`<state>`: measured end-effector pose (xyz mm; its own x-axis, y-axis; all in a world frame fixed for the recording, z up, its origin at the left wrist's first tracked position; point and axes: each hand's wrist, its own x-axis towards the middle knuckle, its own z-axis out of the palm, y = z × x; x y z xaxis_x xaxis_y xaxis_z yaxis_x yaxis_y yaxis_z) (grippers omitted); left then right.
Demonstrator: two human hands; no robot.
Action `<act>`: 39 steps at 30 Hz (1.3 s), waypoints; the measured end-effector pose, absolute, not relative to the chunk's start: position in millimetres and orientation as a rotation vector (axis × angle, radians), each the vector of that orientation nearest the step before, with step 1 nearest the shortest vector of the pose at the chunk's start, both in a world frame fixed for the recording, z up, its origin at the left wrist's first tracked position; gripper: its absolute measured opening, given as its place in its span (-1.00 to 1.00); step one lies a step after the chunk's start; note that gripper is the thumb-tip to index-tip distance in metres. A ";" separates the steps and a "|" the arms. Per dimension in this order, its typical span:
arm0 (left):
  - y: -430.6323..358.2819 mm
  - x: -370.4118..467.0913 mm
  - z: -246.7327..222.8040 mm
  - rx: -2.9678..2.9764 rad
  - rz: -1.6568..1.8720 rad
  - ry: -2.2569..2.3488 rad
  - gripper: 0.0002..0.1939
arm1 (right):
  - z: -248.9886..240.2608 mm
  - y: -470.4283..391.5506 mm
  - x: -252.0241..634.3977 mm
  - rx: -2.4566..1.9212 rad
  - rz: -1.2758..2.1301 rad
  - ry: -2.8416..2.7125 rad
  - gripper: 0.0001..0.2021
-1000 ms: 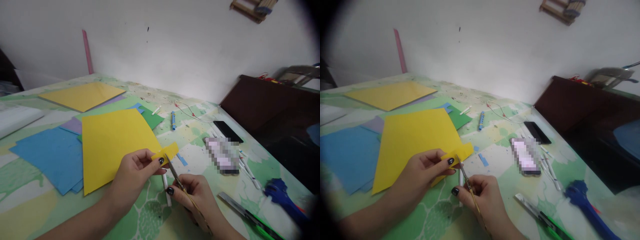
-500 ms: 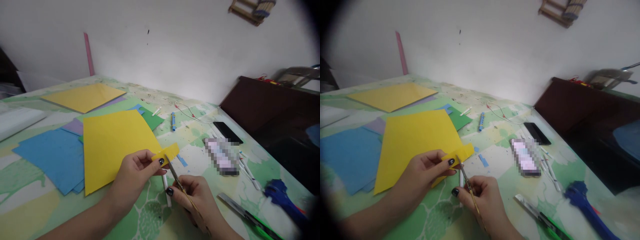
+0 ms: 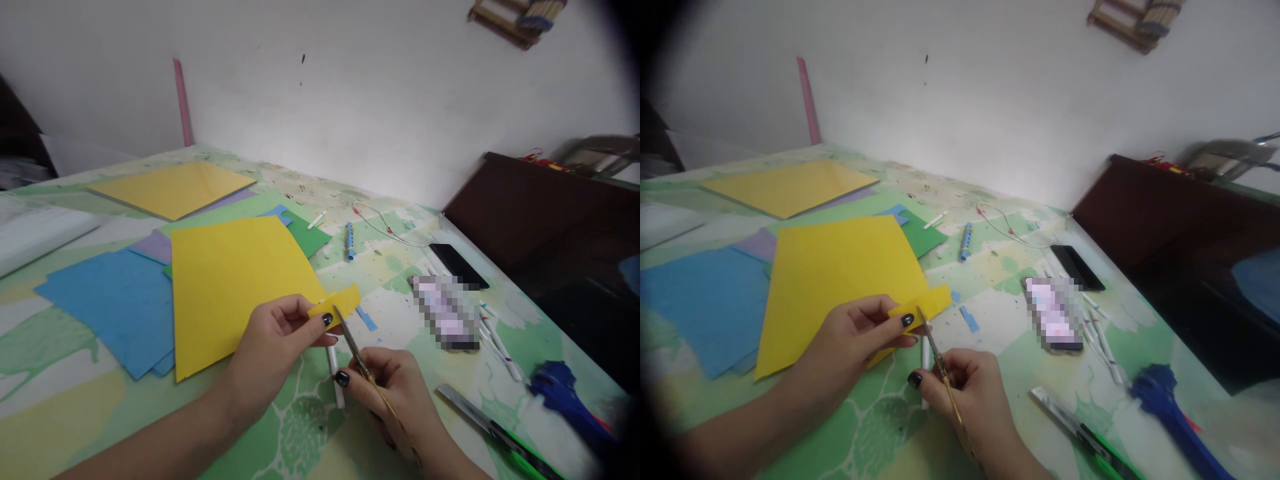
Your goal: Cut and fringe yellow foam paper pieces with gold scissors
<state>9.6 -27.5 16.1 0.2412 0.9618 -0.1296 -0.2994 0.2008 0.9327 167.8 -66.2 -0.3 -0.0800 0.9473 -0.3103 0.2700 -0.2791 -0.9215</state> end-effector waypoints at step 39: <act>-27.3 11.1 16.1 0.955 1.062 0.896 -0.90 | -2.4 -69.4 167.4 -1.566 1.330 -1.369 -0.64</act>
<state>11.1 -27.3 16.1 0.2427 0.9613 -0.1300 -0.2904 0.1999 0.9358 167.4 -69.4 -2.4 -0.0651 0.9624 -0.2635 0.2908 -0.2343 -0.9276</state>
